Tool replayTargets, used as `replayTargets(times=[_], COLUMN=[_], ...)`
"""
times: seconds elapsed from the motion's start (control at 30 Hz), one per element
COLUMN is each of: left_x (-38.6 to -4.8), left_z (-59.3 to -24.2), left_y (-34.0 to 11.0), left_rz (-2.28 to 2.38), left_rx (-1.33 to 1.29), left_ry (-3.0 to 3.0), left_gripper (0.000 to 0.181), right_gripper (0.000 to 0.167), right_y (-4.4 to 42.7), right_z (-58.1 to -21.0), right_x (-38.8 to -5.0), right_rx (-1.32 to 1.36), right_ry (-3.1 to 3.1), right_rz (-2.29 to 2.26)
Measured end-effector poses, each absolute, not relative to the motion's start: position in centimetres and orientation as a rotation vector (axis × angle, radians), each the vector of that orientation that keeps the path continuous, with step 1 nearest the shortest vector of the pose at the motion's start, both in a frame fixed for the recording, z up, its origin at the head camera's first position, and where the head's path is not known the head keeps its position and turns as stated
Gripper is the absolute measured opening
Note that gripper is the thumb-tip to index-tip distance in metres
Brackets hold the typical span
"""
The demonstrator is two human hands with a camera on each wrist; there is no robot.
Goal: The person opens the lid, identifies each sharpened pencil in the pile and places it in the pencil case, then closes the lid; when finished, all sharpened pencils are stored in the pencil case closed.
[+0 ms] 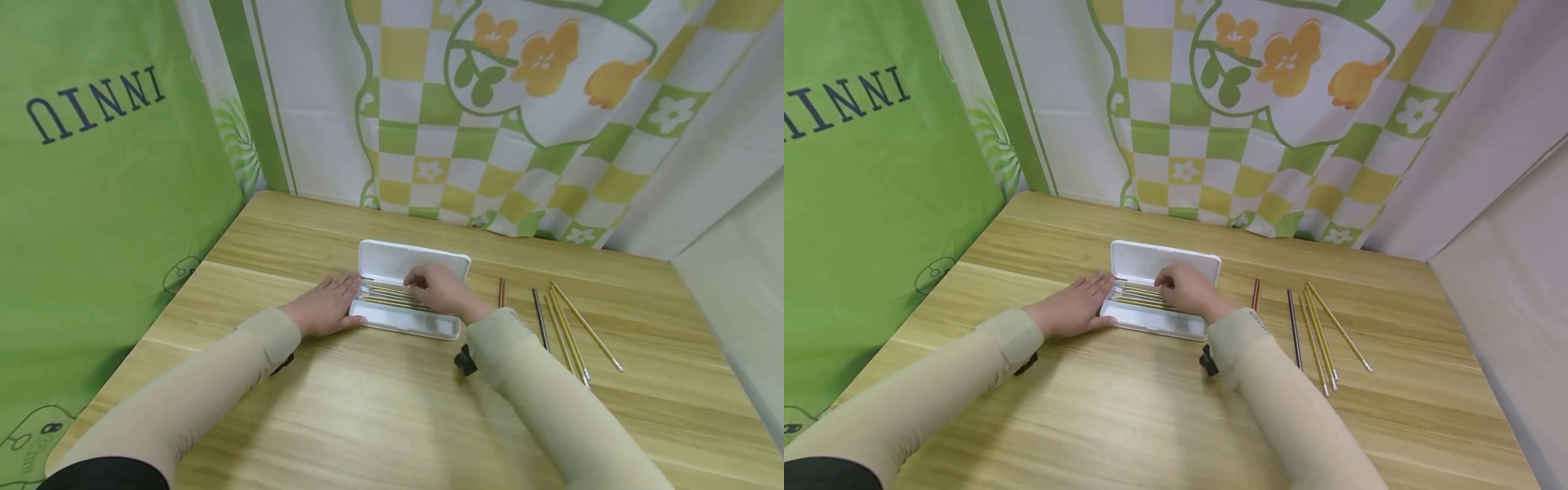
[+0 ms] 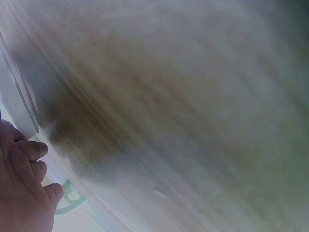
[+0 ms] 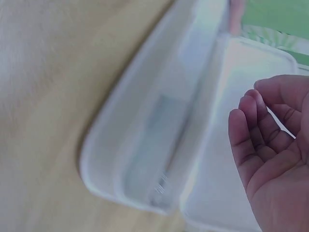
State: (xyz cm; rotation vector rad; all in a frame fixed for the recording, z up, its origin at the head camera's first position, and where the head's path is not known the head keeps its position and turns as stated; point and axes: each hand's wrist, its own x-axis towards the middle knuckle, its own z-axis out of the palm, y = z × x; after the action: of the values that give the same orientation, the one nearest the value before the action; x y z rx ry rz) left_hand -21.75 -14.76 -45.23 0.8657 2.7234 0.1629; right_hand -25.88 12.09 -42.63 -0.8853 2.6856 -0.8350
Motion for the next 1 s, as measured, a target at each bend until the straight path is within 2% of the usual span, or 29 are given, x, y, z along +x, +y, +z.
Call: replayTargets(times=[0.2, 0.47, 0.57, 0.77, 1.0], left_x=[-22.2, -22.5, -23.0, -24.5, -27.4], left_z=[-45.5, -45.7, -45.5, -43.2, -41.6], left_y=[-14.7, -15.0, -15.6, -17.0, -17.3], left_rz=[0.157, 0.142, 0.178, 0.532, 1.028], left_rx=[0.881, 0.904, 0.919, 0.690, 0.408], left_ry=[2.731, 2.748, 2.777, 2.825, 2.658], left_gripper=[0.089, 0.092, 0.086, 0.063, 0.062], right_gripper=[0.016, 0.018, 0.021, 0.033, 0.044], right_y=[14.6, 18.8, 20.3, 22.4, 23.0], right_z=[-40.4, -39.3, -39.1, -38.4, -38.6], right_x=[-25.4, -25.3, -25.3, -25.9, -26.6], right_rx=[-0.884, -0.715, -0.676, -0.500, -0.218], right_ry=[2.635, 2.597, 2.575, 2.564, 2.490], right_rz=[-0.949, -0.966, -1.016, -1.015, -1.175])
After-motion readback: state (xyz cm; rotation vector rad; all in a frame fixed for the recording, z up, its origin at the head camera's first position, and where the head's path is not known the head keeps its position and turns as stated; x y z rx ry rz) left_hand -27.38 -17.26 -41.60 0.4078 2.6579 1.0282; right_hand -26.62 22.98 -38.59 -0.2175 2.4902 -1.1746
